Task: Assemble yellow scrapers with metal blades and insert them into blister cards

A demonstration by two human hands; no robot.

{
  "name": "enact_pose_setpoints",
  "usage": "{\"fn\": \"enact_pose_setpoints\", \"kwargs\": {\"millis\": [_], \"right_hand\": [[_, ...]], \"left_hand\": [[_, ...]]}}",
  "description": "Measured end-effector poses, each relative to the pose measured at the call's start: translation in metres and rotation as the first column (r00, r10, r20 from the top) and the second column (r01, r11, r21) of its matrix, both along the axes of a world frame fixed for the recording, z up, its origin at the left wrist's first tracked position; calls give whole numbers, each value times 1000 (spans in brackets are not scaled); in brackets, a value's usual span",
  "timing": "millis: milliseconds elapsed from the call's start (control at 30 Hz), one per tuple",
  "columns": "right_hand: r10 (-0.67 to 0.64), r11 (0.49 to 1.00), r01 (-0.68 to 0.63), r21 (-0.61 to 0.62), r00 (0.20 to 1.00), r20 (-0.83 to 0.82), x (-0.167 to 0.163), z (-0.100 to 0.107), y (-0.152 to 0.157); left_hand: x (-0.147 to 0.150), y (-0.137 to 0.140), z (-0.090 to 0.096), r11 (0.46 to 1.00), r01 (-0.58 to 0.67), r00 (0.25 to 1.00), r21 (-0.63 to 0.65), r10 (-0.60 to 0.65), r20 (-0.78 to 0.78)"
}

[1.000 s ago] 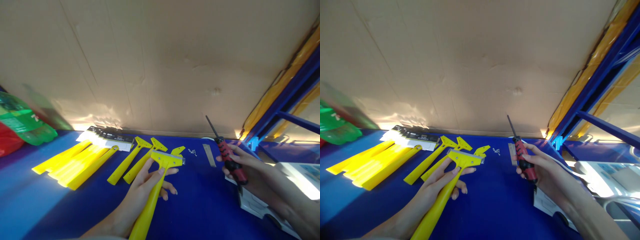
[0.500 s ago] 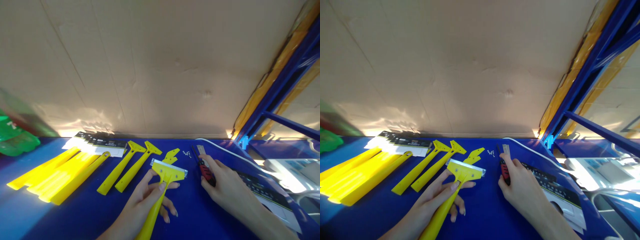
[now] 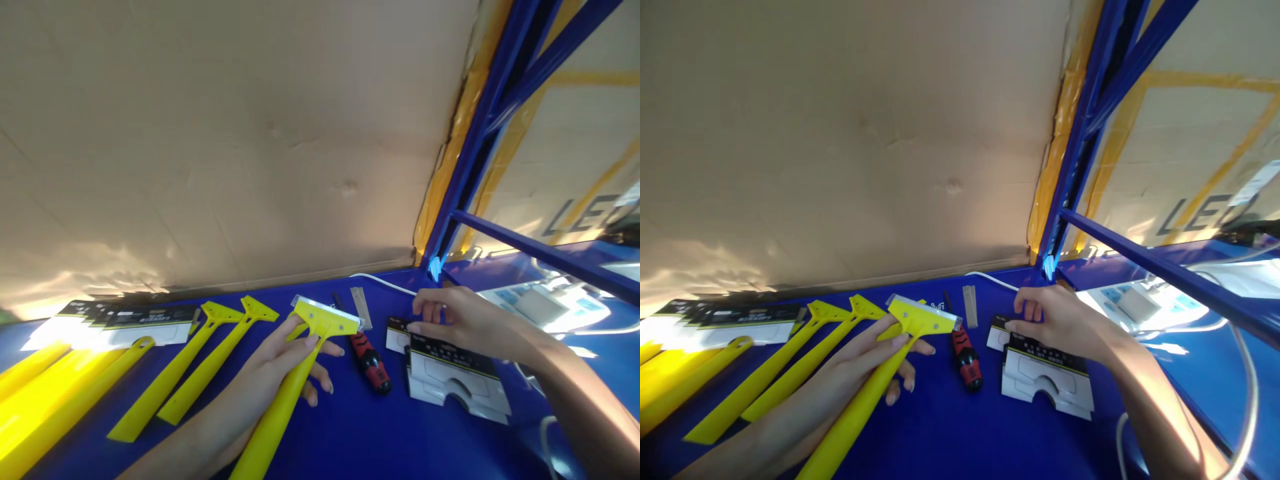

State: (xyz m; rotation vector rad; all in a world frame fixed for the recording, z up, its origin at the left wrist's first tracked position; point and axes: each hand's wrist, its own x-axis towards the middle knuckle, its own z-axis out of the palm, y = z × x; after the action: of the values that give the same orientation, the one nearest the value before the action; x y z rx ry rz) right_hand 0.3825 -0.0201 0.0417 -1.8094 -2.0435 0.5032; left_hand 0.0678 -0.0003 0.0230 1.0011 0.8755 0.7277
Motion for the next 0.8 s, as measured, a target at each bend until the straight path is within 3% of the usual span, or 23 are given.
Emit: {"fn": "enact_pose_setpoints", "kwargs": {"millis": [200, 433, 667, 800], "right_hand": [[-3, 969, 4, -247, 1000, 6, 16, 1, -7], [23, 967, -40, -252, 997, -70, 14, -1, -4], [-12, 979, -4, -205, 997, -77, 20, -8, -1], [1, 990, -36, -136, 967, -254, 20, -5, 0]], "left_hand": [[38, 6, -1, 997, 82, 997, -5, -82, 9], [46, 8, -2, 996, 90, 995, -15, -90, 32], [40, 8, -2, 998, 64, 994, -28, -61, 86], [35, 7, -1, 997, 76, 994, -22, -74, 86]]}}
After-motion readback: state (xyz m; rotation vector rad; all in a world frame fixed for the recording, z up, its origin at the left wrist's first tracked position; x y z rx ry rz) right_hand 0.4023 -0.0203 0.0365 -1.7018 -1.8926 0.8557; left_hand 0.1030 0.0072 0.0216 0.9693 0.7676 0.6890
